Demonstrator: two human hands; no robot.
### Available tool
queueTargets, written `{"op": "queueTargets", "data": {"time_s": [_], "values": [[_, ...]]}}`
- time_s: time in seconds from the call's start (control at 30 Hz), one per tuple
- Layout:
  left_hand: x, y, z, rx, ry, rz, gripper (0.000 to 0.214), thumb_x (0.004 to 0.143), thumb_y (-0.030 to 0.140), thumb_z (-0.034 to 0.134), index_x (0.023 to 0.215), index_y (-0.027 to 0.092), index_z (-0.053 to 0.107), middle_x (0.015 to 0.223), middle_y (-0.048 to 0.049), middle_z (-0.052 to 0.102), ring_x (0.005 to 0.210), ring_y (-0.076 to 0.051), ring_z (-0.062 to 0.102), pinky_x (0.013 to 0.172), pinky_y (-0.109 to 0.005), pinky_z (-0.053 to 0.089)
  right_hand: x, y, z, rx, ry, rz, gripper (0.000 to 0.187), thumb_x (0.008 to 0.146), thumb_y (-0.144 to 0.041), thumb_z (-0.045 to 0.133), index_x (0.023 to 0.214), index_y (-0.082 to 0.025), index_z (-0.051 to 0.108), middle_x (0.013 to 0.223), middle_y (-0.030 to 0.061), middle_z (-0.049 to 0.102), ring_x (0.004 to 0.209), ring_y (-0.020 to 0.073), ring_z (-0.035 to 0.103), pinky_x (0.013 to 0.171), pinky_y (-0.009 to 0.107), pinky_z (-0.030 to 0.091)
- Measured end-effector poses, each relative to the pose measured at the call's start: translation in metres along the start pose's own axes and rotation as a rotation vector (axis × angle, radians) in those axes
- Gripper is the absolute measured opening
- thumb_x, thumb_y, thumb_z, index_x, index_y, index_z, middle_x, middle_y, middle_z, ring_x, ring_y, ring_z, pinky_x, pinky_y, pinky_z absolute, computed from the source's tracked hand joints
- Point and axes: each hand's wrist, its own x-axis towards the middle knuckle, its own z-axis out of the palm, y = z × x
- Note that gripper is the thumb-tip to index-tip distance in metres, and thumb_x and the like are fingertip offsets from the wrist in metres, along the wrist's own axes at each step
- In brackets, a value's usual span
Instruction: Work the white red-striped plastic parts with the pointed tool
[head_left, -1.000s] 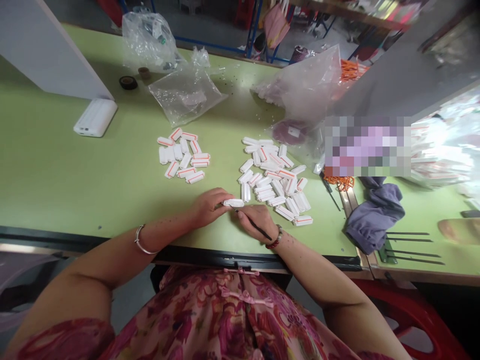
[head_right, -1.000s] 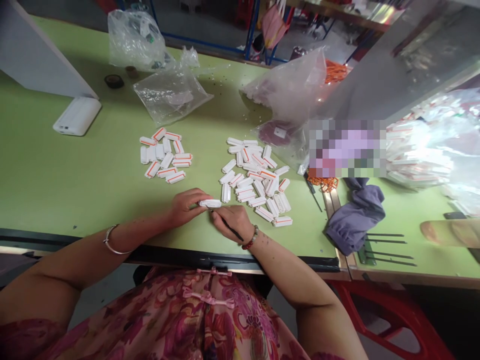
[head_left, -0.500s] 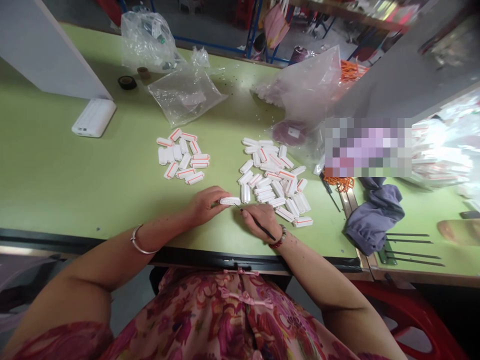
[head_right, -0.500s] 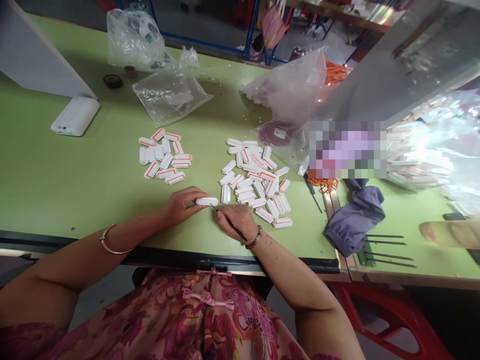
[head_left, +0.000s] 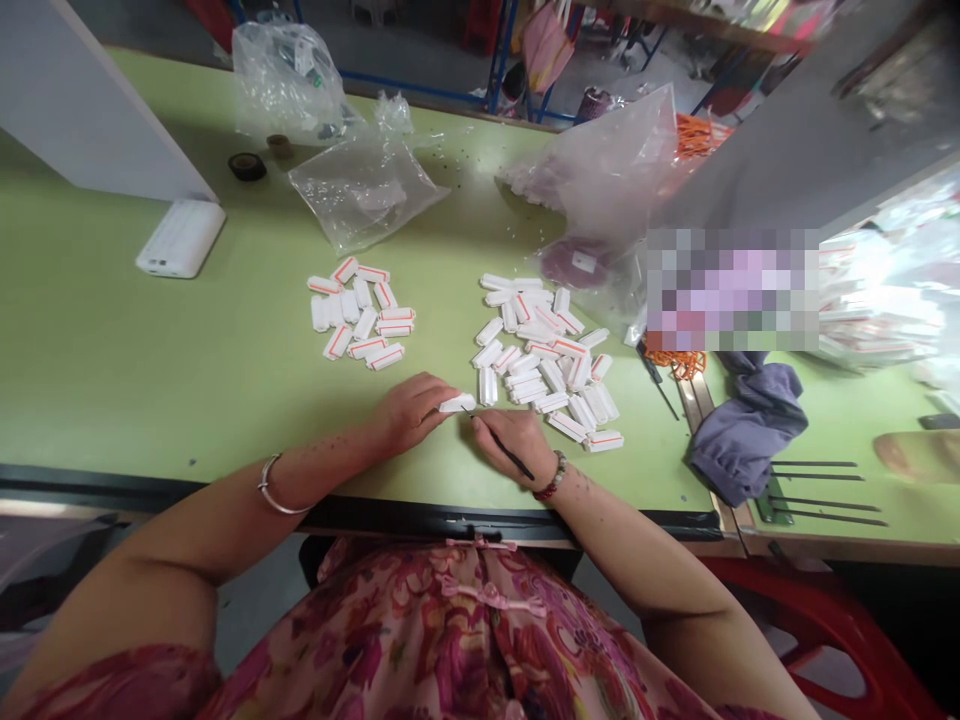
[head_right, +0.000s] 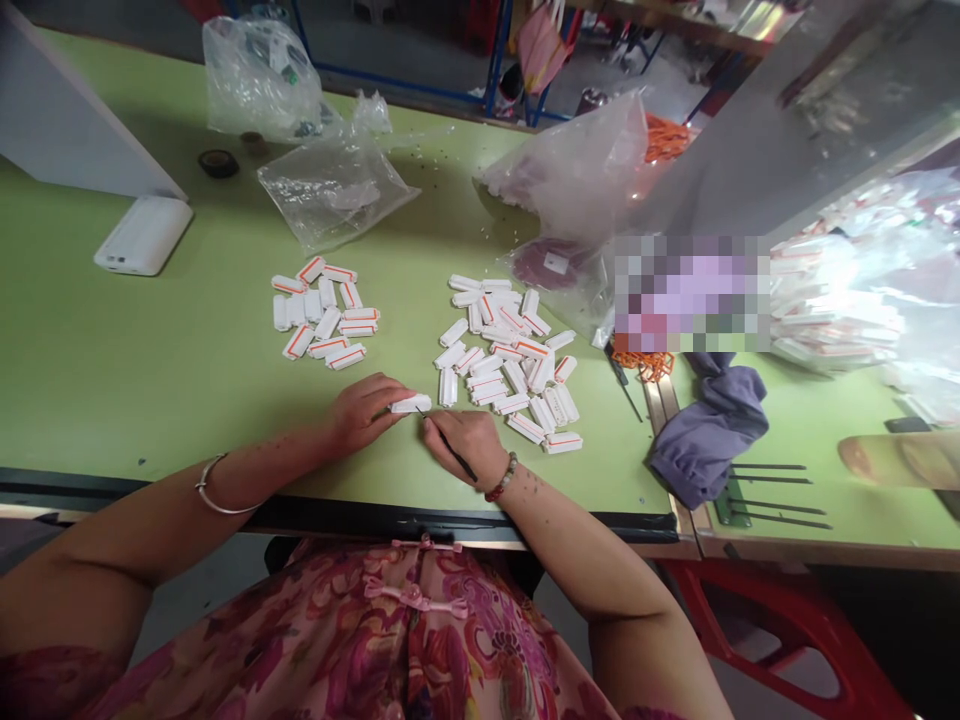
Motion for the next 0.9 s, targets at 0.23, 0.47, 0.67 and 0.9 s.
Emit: {"op": "queueTargets", "data": {"time_s": [0.23,0.47,0.67,0.9], "values": [[0.0014,0.0031,-0.0016,-0.023,0.041,-0.014,0.025,0.098,0.031,0.045,0.108,0.015,0.062,0.095,-0.0087,0.066,0.088,-0.018,0.059,0.079,-0.031,0.048,0.0003,0.0011,-0.0011,0.023,0.038,-0.023,0.037,0.098,-0.025,0.037,0.066,-0.019,0.053,0.053,-0.0012,0.054,0.048,0.0100,0.044,0.054,0.025,0.032],[0.0027,0.0039,-0.0027,-0.169,0.144,-0.138,0.018,0.094,0.029,0.055,0.104,0.017,0.064,0.095,-0.0055,0.067,0.088,-0.014,0.063,0.078,-0.025,0.049,-0.0011,0.0070,-0.0032,0.063,0.102,-0.045,0.036,0.098,-0.025,0.036,0.068,-0.019,0.053,0.053,-0.0015,0.052,0.047,0.0099,0.043,0.053,0.025,0.031],[0.0015,0.0009,-0.0019,-0.153,0.125,-0.120,0.019,0.093,0.029,0.055,0.105,0.016,0.064,0.095,-0.0059,0.067,0.087,-0.015,0.063,0.078,-0.025,0.049,-0.0014,0.0073,-0.0035,0.043,0.111,-0.035,0.035,0.098,-0.025,0.036,0.067,-0.019,0.053,0.053,-0.0015,0.052,0.047,0.0098,0.043,0.053,0.024,0.031],[0.0005,-0.0005,-0.0041,-0.084,0.068,-0.068,0.022,0.096,0.029,0.048,0.107,0.016,0.063,0.095,-0.0075,0.066,0.089,-0.017,0.060,0.078,-0.029,0.049,0.0001,0.0061,-0.0011,0.004,0.043,0.019,0.038,0.097,-0.025,0.036,0.062,-0.019,0.049,0.052,-0.0017,0.052,0.046,0.0090,0.042,0.053,0.024,0.029]]}}
